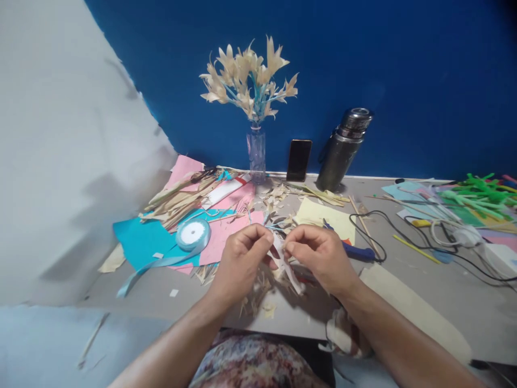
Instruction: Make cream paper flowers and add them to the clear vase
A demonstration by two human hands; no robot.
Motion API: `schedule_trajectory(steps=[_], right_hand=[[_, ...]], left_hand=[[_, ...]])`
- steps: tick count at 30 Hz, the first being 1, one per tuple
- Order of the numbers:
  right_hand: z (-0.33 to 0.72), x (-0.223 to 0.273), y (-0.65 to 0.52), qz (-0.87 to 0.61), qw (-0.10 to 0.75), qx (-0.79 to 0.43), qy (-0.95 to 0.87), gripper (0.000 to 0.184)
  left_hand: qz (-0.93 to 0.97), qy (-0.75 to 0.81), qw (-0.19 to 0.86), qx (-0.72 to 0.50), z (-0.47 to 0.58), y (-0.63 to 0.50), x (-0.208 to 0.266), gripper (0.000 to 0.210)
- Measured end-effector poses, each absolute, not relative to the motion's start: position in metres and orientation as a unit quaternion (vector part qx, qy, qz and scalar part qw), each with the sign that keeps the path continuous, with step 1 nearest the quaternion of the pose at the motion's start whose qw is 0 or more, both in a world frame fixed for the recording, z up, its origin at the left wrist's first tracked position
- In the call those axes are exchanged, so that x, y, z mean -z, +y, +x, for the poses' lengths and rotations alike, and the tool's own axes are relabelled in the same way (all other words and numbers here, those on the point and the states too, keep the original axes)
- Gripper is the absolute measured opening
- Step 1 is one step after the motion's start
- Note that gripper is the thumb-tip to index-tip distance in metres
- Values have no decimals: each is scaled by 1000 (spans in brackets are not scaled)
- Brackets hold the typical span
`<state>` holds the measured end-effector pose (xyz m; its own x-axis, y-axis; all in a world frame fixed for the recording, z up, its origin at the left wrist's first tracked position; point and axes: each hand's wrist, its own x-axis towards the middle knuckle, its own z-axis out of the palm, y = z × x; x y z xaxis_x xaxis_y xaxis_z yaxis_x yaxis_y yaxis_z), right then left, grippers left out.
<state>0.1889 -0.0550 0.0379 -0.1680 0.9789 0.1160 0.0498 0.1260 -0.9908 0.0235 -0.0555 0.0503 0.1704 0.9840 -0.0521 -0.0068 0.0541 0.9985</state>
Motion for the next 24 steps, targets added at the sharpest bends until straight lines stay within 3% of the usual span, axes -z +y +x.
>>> schedule_trajectory(steps=[6, 12, 19, 24], right_hand=[[189, -36, -52, -436, 481, -528, -547, 12], [186, -35, -56, -447, 471, -430, -627, 10], [187, -35, -54, -438, 470, -417, -643, 11], [187, -34, -54, -440, 445, -396, -672, 10]], left_hand=[[462, 354, 653, -484, 17, -52, -39, 23], [544, 413, 569, -458, 17, -49, -35, 24], [508, 364, 635, -454, 16, -45, -32, 27], [569, 383, 589, -428, 19, -41, -37, 30]])
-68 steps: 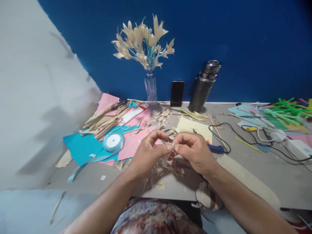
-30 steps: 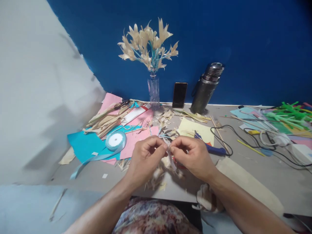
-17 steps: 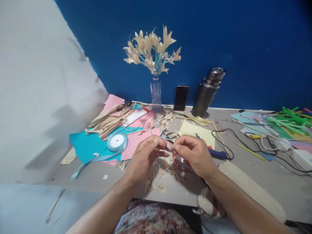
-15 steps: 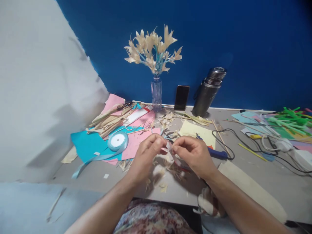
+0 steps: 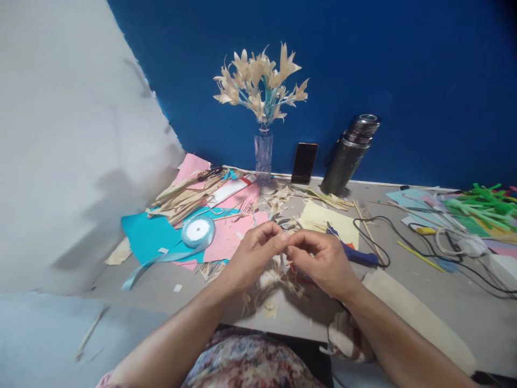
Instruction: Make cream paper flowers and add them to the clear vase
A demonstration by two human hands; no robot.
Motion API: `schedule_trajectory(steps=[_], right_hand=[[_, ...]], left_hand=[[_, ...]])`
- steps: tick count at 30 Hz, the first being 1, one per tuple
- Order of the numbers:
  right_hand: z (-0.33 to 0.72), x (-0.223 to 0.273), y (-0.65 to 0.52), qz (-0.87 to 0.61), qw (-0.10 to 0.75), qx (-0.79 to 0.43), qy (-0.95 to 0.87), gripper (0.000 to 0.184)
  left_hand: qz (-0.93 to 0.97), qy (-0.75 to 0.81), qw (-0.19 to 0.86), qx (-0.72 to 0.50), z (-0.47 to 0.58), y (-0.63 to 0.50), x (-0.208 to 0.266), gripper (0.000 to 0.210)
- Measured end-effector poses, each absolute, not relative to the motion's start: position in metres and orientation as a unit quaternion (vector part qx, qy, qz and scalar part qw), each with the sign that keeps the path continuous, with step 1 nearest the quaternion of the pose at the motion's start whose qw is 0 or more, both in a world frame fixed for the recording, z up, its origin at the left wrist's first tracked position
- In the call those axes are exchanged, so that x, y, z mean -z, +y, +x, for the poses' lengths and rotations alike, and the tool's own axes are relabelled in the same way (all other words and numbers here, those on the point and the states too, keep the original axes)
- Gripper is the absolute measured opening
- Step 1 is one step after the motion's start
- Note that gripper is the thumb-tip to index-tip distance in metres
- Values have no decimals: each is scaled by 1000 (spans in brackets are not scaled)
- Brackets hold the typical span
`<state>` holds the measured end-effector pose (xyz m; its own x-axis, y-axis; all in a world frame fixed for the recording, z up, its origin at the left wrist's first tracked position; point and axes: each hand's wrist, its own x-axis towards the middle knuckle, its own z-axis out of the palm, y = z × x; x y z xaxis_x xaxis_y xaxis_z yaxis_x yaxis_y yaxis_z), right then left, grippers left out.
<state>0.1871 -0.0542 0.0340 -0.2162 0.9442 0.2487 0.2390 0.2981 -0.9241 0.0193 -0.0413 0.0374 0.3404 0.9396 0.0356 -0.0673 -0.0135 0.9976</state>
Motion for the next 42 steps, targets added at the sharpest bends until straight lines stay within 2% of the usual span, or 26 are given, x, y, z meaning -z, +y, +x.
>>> schedule_trajectory(steps=[5, 11, 19, 26, 30, 36, 42], right_hand=[[189, -35, -53, -431, 436, -441, -655, 13], [192, -38, -52, -438, 429, -482, -627, 11], [196, -44, -48, -441, 408, -534, -595, 15], [200, -36, -42, -464, 473, -526, -533, 23], [192, -30, -47, -434, 467, -542, -548, 33], [182, -23, -51, -453, 491, -496, -555, 25], [183, -24, -50, -456, 477, -520, -543, 24]], left_hand=[[529, 382, 632, -418, 19, -41, -39, 10], [523, 378, 666, -373, 13, -46, -40, 17], [563, 373, 628, -386, 8, -47, -47, 20], [576, 408, 564, -429, 8, -46, -45, 23], [592, 431, 516, -444, 12, -46, -41, 22], [628, 465, 439, -444, 17, -49, -37, 22], [665, 464, 392, -435, 18, -52, -38, 21]])
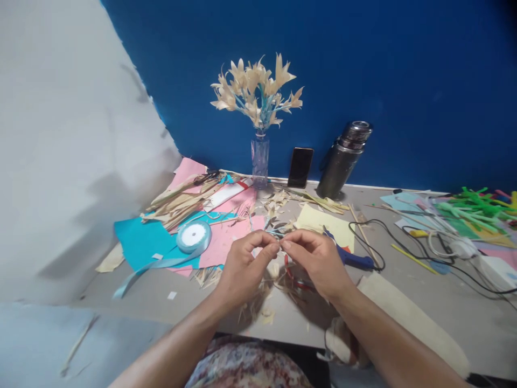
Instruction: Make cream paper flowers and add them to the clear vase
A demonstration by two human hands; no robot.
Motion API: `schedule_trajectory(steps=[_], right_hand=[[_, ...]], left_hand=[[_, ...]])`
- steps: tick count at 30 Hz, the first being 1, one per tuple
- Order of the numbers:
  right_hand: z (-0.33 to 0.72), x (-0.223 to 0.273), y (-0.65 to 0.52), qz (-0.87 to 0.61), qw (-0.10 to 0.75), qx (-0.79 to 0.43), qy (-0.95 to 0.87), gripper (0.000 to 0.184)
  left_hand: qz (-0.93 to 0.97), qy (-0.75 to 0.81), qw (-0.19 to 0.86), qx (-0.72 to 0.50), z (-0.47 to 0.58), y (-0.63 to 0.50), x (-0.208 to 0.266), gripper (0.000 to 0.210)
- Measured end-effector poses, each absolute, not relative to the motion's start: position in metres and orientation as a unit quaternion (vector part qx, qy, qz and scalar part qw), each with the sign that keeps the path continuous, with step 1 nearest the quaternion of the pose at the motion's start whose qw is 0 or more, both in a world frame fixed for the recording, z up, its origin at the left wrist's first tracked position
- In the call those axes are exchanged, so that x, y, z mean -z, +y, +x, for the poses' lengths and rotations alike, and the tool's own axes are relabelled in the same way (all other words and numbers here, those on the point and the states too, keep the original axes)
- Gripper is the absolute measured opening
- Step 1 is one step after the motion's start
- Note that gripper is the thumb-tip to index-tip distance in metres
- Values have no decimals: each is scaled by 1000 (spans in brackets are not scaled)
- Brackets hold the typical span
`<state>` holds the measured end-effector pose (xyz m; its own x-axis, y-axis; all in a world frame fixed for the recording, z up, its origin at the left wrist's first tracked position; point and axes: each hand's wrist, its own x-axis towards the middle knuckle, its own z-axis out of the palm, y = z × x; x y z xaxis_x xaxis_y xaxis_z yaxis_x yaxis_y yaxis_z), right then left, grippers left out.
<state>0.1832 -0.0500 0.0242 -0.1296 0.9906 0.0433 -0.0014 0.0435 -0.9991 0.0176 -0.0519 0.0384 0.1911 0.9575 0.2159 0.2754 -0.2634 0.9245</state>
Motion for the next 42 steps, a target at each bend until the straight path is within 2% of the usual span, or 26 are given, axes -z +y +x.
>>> schedule_trajectory(steps=[7, 14, 20, 24, 27, 32, 35, 42], right_hand=[[185, -26, -49, -464, 472, -521, -539, 24], [185, -23, -46, -425, 521, -533, -513, 19], [187, -26, -50, -393, 530, -577, -481, 19], [187, -28, -52, -395, 517, -595, -473, 21], [186, -27, -51, -413, 512, -585, -474, 23], [185, -28, -53, -429, 501, -555, -506, 23], [185, -31, -57, -429, 490, -550, -523, 23], [188, -31, -53, -396, 503, -601, -478, 21]], left_hand=[[710, 440, 345, -428, 16, -53, -36, 17], [686, 455, 362, -438, 16, -51, -39, 11], [707, 462, 326, -426, 5, -48, -46, 13], [695, 450, 274, -489, 2, -53, -48, 10], [675, 457, 223, -535, 9, -64, -51, 17], [691, 486, 288, -452, 25, -74, -53, 16], [666, 508, 305, -453, 26, -71, -50, 17], [617, 482, 422, -457, 14, -67, -42, 21]])
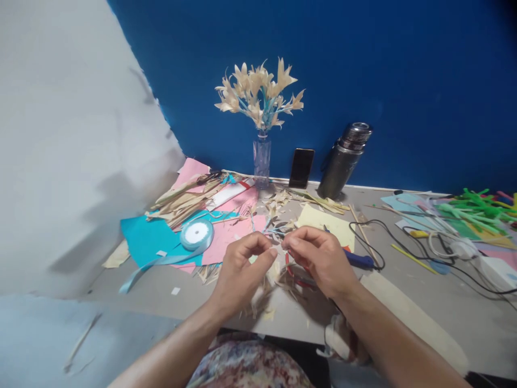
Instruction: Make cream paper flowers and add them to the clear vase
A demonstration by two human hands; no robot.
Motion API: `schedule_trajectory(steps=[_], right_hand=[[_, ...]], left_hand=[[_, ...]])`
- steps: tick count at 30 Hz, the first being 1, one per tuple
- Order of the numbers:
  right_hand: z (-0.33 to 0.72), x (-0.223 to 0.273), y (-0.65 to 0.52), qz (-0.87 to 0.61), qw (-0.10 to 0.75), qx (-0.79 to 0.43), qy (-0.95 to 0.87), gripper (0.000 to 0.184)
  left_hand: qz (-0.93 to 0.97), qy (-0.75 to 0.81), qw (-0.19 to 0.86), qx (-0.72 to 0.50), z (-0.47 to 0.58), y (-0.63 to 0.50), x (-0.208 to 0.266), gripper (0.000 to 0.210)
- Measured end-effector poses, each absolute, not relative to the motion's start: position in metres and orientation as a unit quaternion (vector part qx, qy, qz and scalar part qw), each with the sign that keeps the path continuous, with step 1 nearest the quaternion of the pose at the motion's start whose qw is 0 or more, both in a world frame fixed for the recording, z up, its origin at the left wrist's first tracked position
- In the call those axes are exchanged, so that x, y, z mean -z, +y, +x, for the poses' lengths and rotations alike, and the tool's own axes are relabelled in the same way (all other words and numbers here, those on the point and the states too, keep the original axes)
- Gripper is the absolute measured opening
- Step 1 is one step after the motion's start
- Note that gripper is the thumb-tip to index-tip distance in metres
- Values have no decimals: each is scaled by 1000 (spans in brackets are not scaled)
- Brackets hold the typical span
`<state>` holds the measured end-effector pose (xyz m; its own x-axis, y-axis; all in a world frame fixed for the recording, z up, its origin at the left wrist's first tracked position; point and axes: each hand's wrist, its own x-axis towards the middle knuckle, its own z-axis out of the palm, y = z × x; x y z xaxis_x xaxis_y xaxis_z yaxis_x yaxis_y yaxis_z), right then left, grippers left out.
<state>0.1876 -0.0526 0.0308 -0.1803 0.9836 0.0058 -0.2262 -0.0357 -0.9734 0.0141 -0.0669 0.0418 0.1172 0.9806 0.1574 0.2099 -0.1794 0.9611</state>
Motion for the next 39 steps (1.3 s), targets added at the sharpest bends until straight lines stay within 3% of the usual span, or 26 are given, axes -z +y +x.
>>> schedule_trajectory(steps=[14, 26, 35, 39], right_hand=[[195, -33, -39, -315, 526, -705, -357, 18], [195, -34, -42, -295, 471, -751, -356, 18], [197, -37, -39, -292, 468, -753, -358, 20], [195, -36, -43, -302, 436, -747, -400, 23]], left_hand=[[482, 442, 544, -525, -30, -86, -16, 25], [449, 414, 591, -527, -41, -85, -8, 23], [449, 421, 670, -415, -55, -76, -10, 35], [460, 482, 588, -459, -58, -68, -23, 31]])
